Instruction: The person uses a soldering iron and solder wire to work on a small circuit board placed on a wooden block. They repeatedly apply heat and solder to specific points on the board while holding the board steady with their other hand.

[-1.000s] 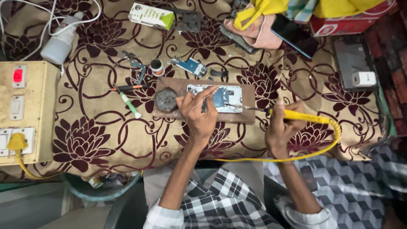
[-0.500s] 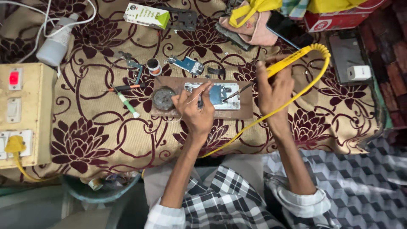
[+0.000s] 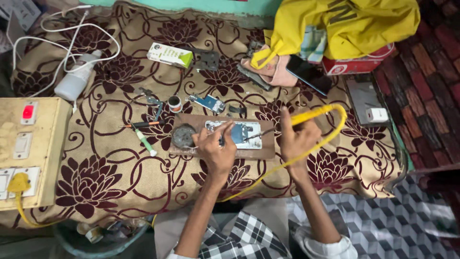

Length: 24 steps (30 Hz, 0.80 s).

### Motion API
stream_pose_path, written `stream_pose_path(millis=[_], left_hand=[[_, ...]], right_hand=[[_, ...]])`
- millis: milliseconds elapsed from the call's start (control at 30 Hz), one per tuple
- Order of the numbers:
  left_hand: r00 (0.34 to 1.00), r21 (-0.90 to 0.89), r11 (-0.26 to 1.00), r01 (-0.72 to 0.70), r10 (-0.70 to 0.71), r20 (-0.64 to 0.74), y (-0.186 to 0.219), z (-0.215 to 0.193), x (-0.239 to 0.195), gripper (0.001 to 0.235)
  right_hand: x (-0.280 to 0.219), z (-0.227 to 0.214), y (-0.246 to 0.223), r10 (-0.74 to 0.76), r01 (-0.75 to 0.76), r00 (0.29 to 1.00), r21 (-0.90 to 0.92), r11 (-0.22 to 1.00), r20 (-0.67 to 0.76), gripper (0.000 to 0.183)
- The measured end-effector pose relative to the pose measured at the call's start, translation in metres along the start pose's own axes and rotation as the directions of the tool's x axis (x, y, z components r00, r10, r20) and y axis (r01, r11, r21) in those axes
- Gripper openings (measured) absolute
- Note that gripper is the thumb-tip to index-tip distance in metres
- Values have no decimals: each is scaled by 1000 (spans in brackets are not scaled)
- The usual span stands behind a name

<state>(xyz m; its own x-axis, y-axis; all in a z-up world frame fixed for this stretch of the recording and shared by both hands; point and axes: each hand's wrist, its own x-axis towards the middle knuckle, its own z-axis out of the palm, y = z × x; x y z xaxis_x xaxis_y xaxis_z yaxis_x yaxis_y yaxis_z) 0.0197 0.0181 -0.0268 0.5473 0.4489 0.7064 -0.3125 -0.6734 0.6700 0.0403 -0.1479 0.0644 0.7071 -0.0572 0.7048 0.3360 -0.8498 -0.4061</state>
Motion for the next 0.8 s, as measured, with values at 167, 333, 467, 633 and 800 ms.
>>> stream_pose_path(millis=[167, 333, 467, 633, 800], left_hand=[[998, -10, 1000, -16, 17, 54, 3, -6, 1, 18], [997, 43, 999, -16, 12, 72, 9, -8, 9, 21], [996, 73, 997, -24, 17, 91, 7, -7, 1, 25], [994, 103, 994, -28, 17, 108, -3, 2, -4, 18], [991, 120, 993, -5, -11, 133, -8, 8, -14, 16]], right_hand=[[-11, 1, 21, 324, -353, 935, 438, 827, 142, 30], [-11, 5, 33, 407, -425, 902, 472, 772, 146, 29], [-21, 2, 40, 432, -460, 886, 439, 772, 169, 30], [-19, -2, 39, 510, -544, 835, 436, 717, 204, 33], [-17, -16, 29, 506, -588, 807, 508, 630, 305, 31]])
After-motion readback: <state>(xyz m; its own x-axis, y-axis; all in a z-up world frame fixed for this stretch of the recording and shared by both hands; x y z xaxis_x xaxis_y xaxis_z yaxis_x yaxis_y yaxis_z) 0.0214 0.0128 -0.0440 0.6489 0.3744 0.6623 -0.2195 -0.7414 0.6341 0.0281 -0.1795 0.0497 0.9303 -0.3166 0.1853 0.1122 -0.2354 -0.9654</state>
